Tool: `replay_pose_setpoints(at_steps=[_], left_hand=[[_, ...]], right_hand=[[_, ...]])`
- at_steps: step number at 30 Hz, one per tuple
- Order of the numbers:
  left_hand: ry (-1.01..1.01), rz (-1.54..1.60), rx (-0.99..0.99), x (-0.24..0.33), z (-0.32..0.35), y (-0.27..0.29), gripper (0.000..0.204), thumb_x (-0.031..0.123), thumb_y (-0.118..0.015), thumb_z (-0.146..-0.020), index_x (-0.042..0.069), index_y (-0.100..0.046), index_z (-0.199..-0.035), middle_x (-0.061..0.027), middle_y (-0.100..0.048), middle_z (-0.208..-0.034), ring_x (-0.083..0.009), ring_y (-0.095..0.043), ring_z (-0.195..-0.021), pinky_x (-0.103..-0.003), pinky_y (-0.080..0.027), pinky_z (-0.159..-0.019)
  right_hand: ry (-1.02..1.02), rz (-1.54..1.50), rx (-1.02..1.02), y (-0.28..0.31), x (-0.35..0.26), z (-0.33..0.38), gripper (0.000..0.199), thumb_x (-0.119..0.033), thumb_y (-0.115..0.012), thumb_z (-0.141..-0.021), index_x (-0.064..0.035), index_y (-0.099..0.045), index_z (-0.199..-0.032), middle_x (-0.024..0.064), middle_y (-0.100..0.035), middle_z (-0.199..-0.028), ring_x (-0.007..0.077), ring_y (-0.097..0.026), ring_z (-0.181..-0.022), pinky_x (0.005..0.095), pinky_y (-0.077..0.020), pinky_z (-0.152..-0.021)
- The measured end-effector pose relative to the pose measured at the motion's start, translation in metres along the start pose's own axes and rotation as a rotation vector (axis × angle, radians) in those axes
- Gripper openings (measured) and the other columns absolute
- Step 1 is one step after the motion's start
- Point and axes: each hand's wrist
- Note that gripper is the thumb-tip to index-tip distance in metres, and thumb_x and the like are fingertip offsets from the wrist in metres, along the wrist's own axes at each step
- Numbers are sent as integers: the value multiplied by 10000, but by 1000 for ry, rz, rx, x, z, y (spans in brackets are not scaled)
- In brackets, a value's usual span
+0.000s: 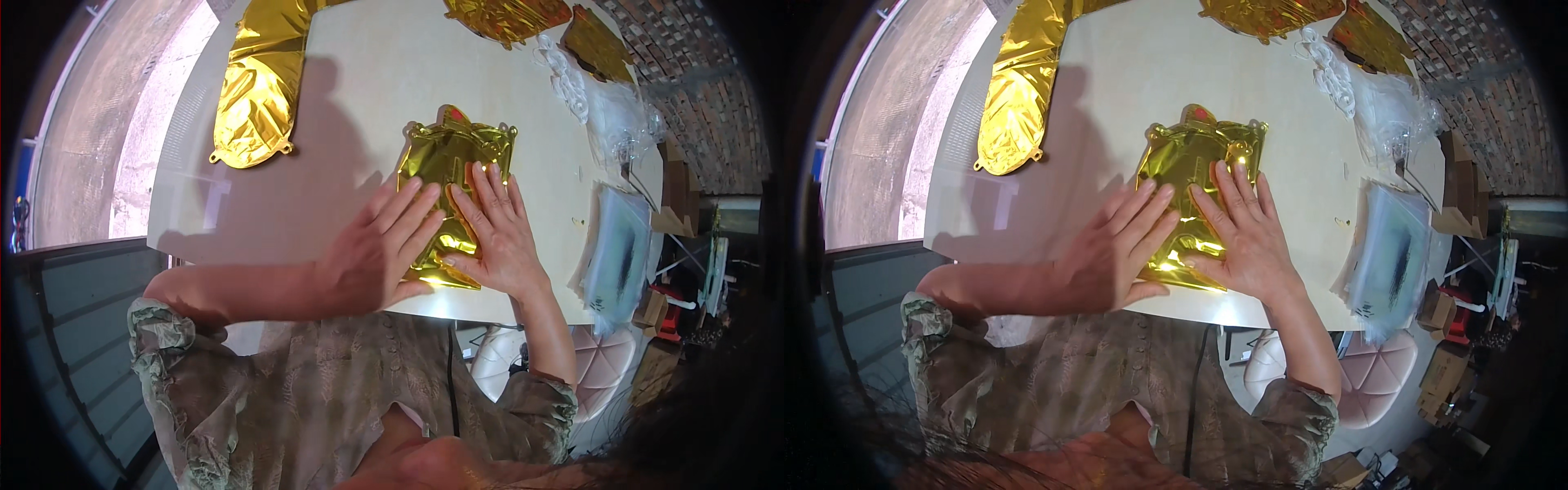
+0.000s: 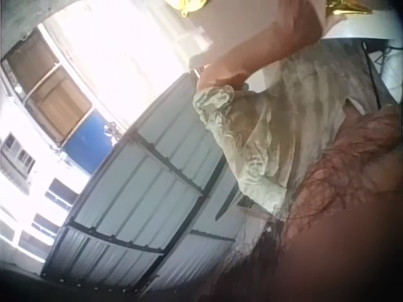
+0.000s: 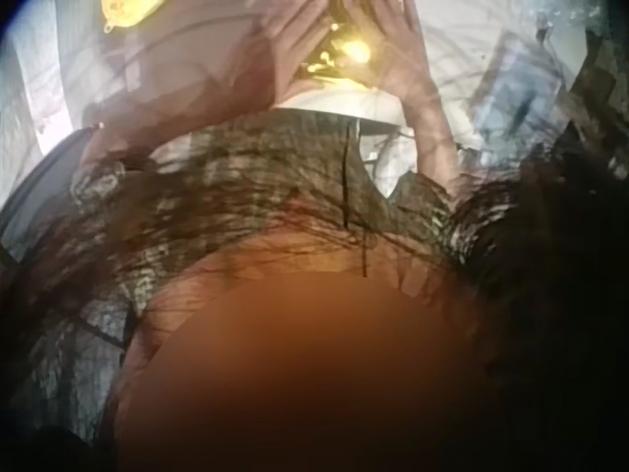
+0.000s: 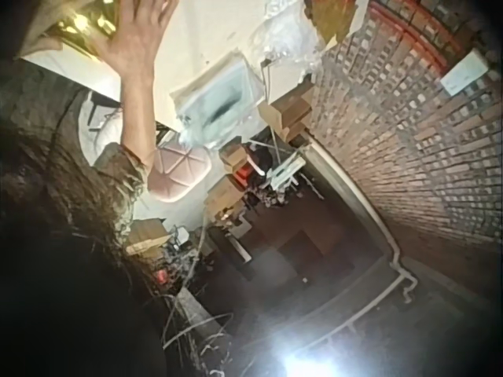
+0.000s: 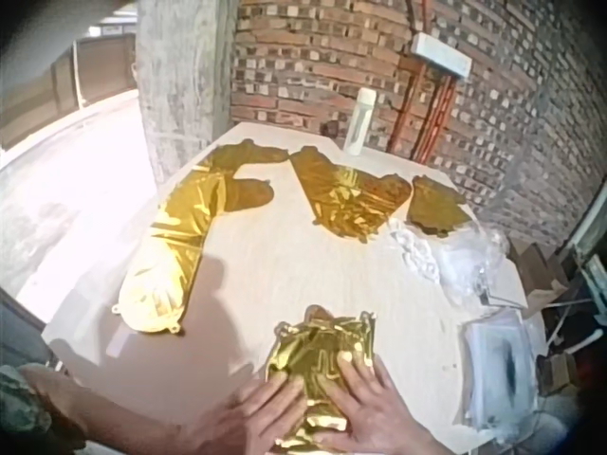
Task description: The person folds gold foil letter balloons by hand, then packages them into plastic sleeves along with cardboard inserts.
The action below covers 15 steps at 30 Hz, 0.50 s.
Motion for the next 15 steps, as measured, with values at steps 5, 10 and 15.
replay_pose_setpoints(at_steps=[5, 10, 15], left_hand=[[205, 108, 26, -12, 12, 5, 689, 371, -755, -849, -52, -533, -1345, -260, -433, -1481, -383, -472, -1336, -504, -382, -1102], [751, 622, 74, -78, -40, 19, 474, 185, -791, -855, -55, -576, -1202, -166, -731, -963, -176, -707, -746, -306, -572, -624], [753, 867, -11, -96, -67, 15, 559, 162, -816, -802, -126, -559, -1207, -188, -710, -776, -178, -695, -630, -298, -550, -509]], right_hand=[[-5, -6, -14, 2, 2, 0, 872, -662, -608, -855, -138, -426, -1529, 205, -248, -1633, 390, -182, -1526, 544, -116, -1228], [-8, 21, -16, 2, 0, 0, 861, -668, -588, -865, -148, -423, -1531, 204, -244, -1634, 388, -184, -1526, 543, -118, -1227], [1, 13, -9, 0, 0, -1, 867, -678, -579, -865, -145, -423, -1531, 207, -251, -1630, 390, -187, -1524, 548, -120, -1225]])
Point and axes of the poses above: each hand's wrist, its own z-axis away from the middle knuckle, its own y-axis out of the back of the hand, x = y × z
